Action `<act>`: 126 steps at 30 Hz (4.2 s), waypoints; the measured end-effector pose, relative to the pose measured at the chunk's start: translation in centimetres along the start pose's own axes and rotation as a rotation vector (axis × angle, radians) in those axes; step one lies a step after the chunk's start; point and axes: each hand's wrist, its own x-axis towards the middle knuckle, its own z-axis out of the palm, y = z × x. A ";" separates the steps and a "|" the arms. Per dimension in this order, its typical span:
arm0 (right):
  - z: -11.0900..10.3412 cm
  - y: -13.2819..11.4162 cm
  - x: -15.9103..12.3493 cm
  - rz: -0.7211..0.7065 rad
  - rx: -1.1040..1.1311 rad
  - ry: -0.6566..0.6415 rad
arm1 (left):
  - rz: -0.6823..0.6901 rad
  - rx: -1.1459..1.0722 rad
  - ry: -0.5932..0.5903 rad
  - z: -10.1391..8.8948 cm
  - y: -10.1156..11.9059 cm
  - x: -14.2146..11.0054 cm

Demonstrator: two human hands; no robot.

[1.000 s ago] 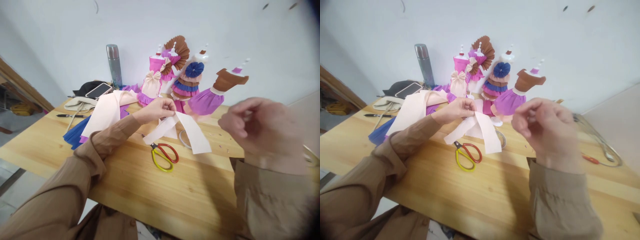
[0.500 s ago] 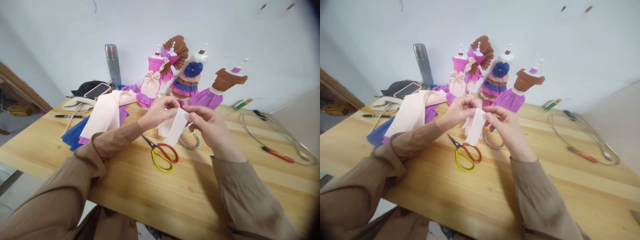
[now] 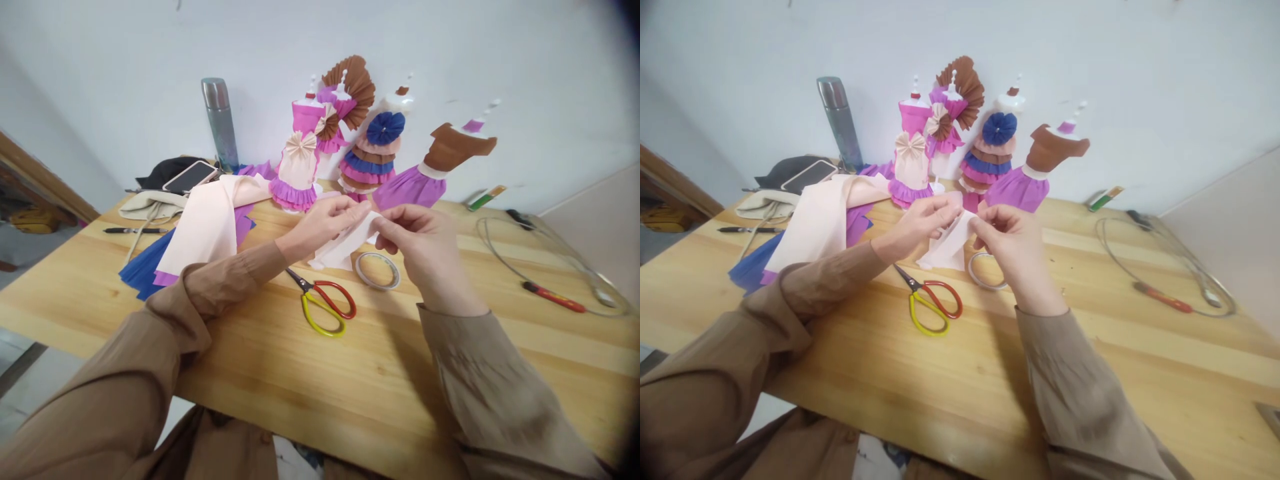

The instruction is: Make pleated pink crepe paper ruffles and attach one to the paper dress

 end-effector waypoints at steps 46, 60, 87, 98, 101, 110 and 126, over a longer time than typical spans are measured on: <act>-2.5 2.3 1.9 -0.013 0.075 -0.082 | -0.054 0.315 -0.240 -2.6 -0.3 0.8; -2.7 2.5 2.1 -0.017 0.086 -0.045 | -0.024 0.318 -0.178 -4.3 0.5 1.4; 2.3 3.9 0.5 0.025 0.325 0.127 | -0.189 -0.716 0.243 0.5 -4.5 0.3; 2.3 3.8 0.6 0.046 0.338 0.126 | -0.156 -0.585 0.285 0.6 -4.4 0.3; 1.6 3.6 0.3 0.040 0.176 0.060 | -0.123 -0.558 0.346 0.0 -4.3 0.7; 3.7 1.8 -5.9 -0.142 -1.021 -0.690 | -0.038 -0.416 0.367 -2.5 -0.9 1.0; -1.9 3.0 -2.1 0.196 -0.016 -0.750 | -0.007 -0.391 0.308 -3.0 0.3 0.8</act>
